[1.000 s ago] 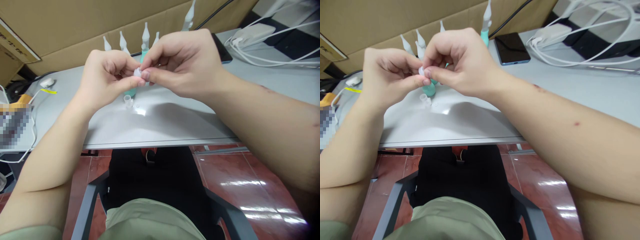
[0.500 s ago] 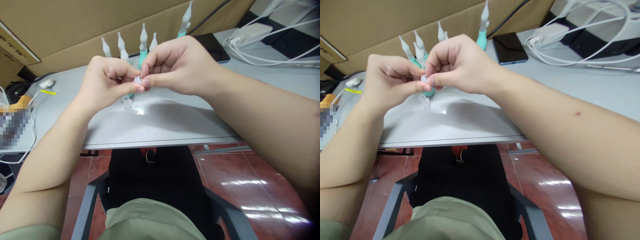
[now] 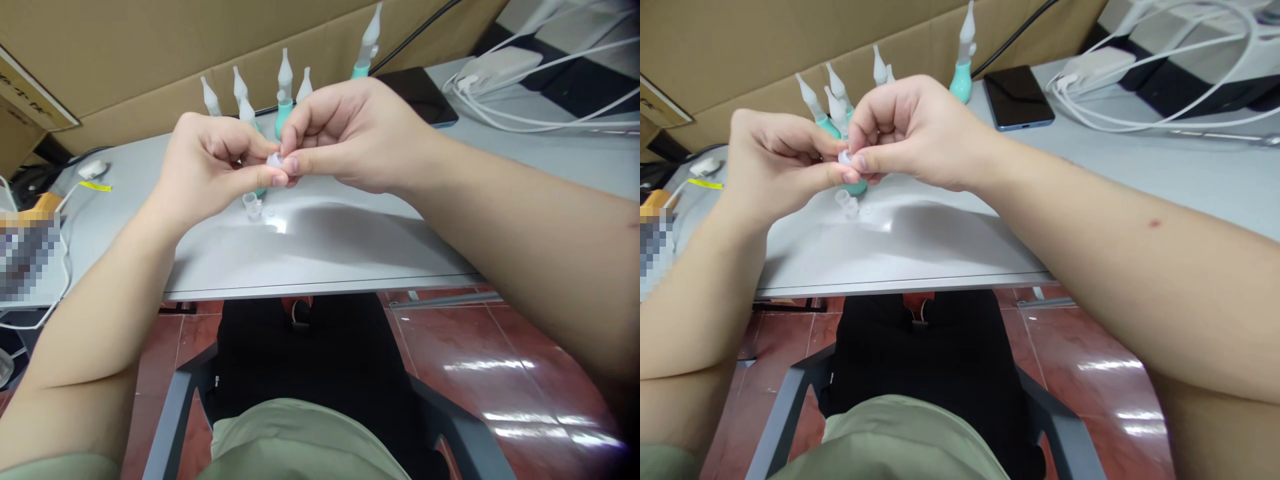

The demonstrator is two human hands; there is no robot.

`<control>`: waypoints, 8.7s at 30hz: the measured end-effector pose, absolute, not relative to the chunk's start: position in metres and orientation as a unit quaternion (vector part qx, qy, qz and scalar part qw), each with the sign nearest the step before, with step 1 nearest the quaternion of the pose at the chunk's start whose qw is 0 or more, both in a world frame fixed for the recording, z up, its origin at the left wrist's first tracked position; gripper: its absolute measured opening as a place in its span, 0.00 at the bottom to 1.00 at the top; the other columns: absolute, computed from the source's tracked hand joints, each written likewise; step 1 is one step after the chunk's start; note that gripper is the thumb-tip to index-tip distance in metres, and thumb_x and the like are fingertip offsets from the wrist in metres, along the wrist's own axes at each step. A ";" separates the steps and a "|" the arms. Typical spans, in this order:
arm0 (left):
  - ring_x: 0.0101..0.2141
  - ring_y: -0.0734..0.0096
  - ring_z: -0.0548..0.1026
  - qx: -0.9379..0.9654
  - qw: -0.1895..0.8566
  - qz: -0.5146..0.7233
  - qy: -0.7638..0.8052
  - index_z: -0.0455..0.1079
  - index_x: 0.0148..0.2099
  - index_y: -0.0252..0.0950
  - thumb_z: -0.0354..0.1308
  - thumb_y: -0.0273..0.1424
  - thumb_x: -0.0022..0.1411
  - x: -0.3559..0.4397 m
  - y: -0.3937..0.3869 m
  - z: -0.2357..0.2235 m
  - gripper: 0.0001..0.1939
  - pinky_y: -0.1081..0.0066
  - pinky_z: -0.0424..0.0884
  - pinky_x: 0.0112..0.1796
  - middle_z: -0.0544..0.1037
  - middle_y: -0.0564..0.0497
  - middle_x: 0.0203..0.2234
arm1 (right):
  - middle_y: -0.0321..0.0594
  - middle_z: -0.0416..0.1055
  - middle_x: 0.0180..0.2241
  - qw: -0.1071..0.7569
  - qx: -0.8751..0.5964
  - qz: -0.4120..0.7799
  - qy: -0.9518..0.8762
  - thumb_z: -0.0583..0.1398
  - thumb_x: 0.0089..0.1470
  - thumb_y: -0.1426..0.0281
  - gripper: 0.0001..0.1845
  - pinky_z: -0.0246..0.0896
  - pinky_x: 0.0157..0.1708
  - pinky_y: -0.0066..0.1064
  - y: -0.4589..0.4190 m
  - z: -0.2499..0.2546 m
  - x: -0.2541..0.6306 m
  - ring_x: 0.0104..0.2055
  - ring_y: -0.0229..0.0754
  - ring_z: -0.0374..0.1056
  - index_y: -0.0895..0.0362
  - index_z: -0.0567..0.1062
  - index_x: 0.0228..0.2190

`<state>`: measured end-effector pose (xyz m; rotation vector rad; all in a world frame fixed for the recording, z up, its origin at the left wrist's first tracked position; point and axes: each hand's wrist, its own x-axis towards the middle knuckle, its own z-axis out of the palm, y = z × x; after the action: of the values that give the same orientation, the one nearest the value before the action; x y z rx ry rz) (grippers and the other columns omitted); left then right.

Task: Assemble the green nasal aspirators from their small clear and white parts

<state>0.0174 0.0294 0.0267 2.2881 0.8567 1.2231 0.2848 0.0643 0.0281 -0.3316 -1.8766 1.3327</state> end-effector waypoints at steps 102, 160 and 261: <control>0.39 0.57 0.90 0.754 0.341 0.418 0.375 0.97 0.47 0.46 0.93 0.57 0.65 0.015 0.038 0.030 0.23 0.52 0.92 0.44 0.98 0.48 0.43 | 0.34 0.91 0.40 0.477 -0.143 0.419 -0.759 0.83 0.73 0.74 0.11 0.86 0.44 0.25 0.065 0.018 0.280 0.40 0.38 0.86 0.50 0.92 0.39; 0.34 0.64 0.88 0.773 0.320 0.350 0.422 0.90 0.47 0.39 0.95 0.38 0.61 0.009 0.006 0.072 0.21 0.64 0.80 0.37 0.92 0.50 0.34 | 0.33 0.83 0.44 0.262 -0.266 0.263 -0.889 0.65 0.83 0.77 0.07 0.66 0.47 0.35 0.052 0.049 0.300 0.44 0.38 0.74 0.53 0.81 0.48; 0.35 0.66 0.88 0.719 0.304 0.607 0.150 0.93 0.47 0.37 1.02 0.54 0.50 0.025 0.089 0.012 0.35 0.65 0.81 0.34 0.92 0.51 0.38 | 0.46 0.85 0.59 0.437 -0.250 0.241 -0.829 0.82 0.72 0.52 0.23 0.81 0.48 0.38 0.050 0.041 0.295 0.57 0.52 0.84 0.49 0.84 0.57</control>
<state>0.0248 0.0889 0.0118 1.9038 0.3978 1.6071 0.2949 0.0501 0.0410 -0.6221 -2.0625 0.5997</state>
